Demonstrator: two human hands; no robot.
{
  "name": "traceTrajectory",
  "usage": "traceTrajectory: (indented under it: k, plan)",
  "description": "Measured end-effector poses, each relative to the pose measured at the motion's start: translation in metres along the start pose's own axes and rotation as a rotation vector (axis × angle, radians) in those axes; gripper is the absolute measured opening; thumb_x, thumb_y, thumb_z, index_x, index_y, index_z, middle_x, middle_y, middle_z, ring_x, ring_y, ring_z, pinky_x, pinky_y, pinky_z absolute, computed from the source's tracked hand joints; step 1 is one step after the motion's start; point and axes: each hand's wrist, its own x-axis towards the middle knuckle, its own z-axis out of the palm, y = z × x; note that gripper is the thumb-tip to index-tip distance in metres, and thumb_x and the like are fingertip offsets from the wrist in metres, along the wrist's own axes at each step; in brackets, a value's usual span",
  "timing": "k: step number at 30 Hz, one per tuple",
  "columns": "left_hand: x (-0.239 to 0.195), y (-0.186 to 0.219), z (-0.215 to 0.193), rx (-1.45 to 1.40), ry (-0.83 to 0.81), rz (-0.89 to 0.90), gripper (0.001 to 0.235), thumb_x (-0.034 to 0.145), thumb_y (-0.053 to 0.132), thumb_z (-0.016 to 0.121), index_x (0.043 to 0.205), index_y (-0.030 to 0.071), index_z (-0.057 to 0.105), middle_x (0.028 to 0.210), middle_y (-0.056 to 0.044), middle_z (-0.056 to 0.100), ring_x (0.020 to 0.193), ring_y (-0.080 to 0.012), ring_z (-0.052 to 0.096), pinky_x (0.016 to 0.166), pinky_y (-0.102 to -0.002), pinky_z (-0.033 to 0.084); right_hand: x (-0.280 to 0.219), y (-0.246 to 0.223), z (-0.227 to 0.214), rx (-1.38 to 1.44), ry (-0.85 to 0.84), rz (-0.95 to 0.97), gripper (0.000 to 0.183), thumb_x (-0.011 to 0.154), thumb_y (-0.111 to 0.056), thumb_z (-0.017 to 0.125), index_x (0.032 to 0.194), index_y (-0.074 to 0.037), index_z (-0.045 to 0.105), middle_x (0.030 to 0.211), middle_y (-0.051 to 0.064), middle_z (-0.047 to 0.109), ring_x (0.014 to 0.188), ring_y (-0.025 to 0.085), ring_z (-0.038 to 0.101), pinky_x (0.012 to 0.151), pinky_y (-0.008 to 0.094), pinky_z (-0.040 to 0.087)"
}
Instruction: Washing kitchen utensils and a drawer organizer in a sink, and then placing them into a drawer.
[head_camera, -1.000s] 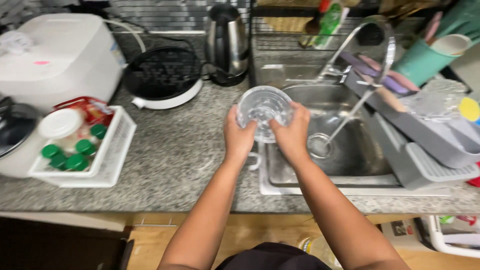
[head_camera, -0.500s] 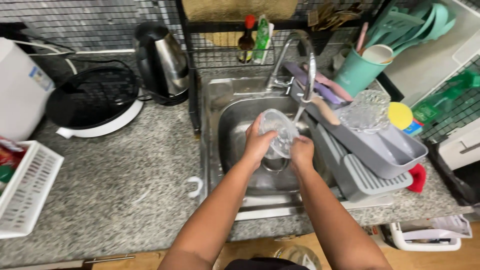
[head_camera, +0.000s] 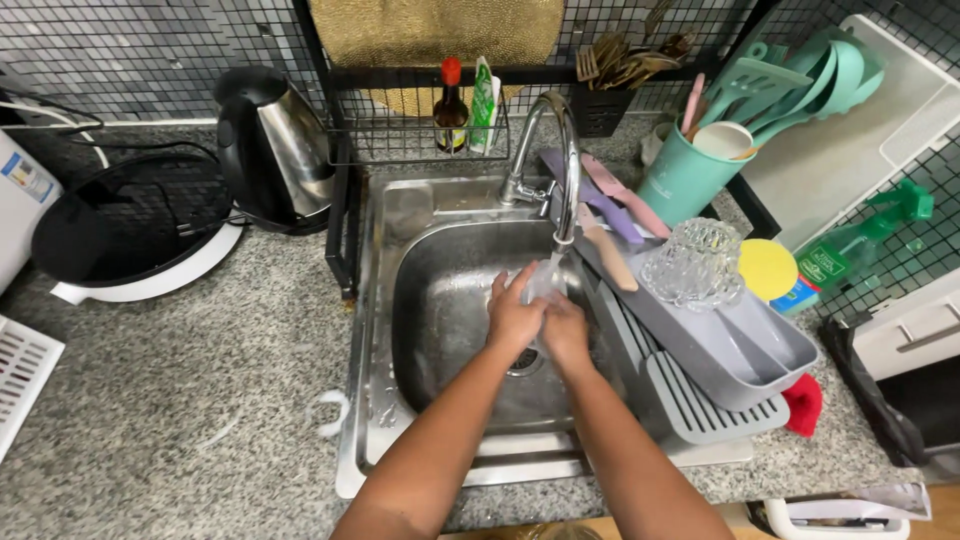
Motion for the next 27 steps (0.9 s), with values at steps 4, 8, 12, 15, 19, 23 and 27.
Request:
traceTrajectory:
  k: [4, 8, 12, 15, 19, 23, 27]
  plan:
    - [-0.007, 0.055, -0.026, 0.17, -0.048, -0.001, 0.068, 0.078, 0.018, 0.073, 0.14, 0.042, 0.062, 0.164, -0.016, 0.034, 0.134, -0.0456, 0.044, 0.114, -0.047, 0.037, -0.019, -0.08, -0.019, 0.457, -0.112, 0.318, 0.041, 0.098, -0.031, 0.052, 0.128, -0.005, 0.064, 0.122, 0.01, 0.069, 0.112, 0.027, 0.064, 0.097, 0.045, 0.05]
    - [-0.015, 0.081, -0.033, 0.482, -0.192, 0.114, 0.07, 0.074, 0.017, 0.075, 0.141, 0.03, 0.059, 0.166, -0.01, 0.031, 0.135, -0.0396, 0.042, 0.108, -0.051, 0.035, -0.019, -0.103, -0.027, 0.864, -0.202, 0.534, 0.044, 0.102, -0.039, 0.049, 0.126, -0.006, 0.066, 0.119, 0.011, 0.07, 0.108, 0.025, 0.066, 0.095, 0.042, 0.051]
    - [-0.016, 0.073, -0.03, 0.341, -0.131, 0.29, 0.089, 0.072, 0.019, 0.075, 0.153, 0.002, 0.045, 0.163, -0.014, 0.037, 0.132, -0.0384, 0.046, 0.11, -0.049, 0.036, -0.012, -0.104, -0.027, 0.899, -0.218, 0.539, 0.037, 0.101, -0.032, 0.054, 0.124, -0.005, 0.065, 0.115, 0.012, 0.072, 0.105, 0.026, 0.069, 0.093, 0.041, 0.054]
    - [-0.013, 0.072, -0.04, 0.232, -0.168, 0.375, 0.093, 0.062, 0.02, 0.082, 0.145, -0.004, 0.047, 0.152, -0.02, 0.043, 0.129, -0.0406, 0.046, 0.11, -0.044, 0.038, 0.004, -0.061, -0.018, 0.919, -0.111, 0.554, 0.037, 0.101, -0.033, 0.054, 0.12, -0.003, 0.066, 0.109, 0.011, 0.073, 0.102, 0.026, 0.07, 0.091, 0.04, 0.055]
    - [-0.005, 0.022, -0.016, 0.062, -0.118, 0.387, 0.079, 0.075, 0.017, 0.077, 0.147, -0.001, 0.051, 0.149, -0.018, 0.056, 0.131, -0.0366, 0.053, 0.114, -0.041, 0.042, 0.025, 0.047, -0.004, 1.013, -0.114, 0.622, 0.047, 0.101, -0.046, 0.05, 0.11, -0.005, 0.071, 0.093, 0.008, 0.072, 0.083, 0.023, 0.065, 0.072, 0.038, 0.051]
    - [-0.012, 0.005, -0.008, 0.09, -0.158, 0.301, 0.051, 0.08, 0.02, 0.073, 0.131, 0.015, 0.071, 0.138, -0.011, 0.071, 0.13, -0.0307, 0.06, 0.116, -0.039, 0.047, 0.012, 0.038, -0.007, 0.989, -0.067, 0.802, 0.051, 0.098, -0.054, 0.046, 0.097, -0.009, 0.069, 0.084, 0.007, 0.071, 0.072, 0.024, 0.065, 0.061, 0.04, 0.05]
    - [-0.038, 0.094, -0.055, 0.426, -0.154, 0.053, 0.073, 0.071, 0.048, 0.081, 0.137, 0.024, 0.062, 0.159, -0.017, 0.039, 0.14, -0.0404, 0.037, 0.115, -0.055, 0.03, 0.005, 0.01, -0.009, 0.938, -0.096, 0.769, 0.042, 0.096, -0.052, 0.053, 0.093, -0.013, 0.068, 0.083, 0.005, 0.069, 0.072, 0.024, 0.065, 0.058, 0.04, 0.049]
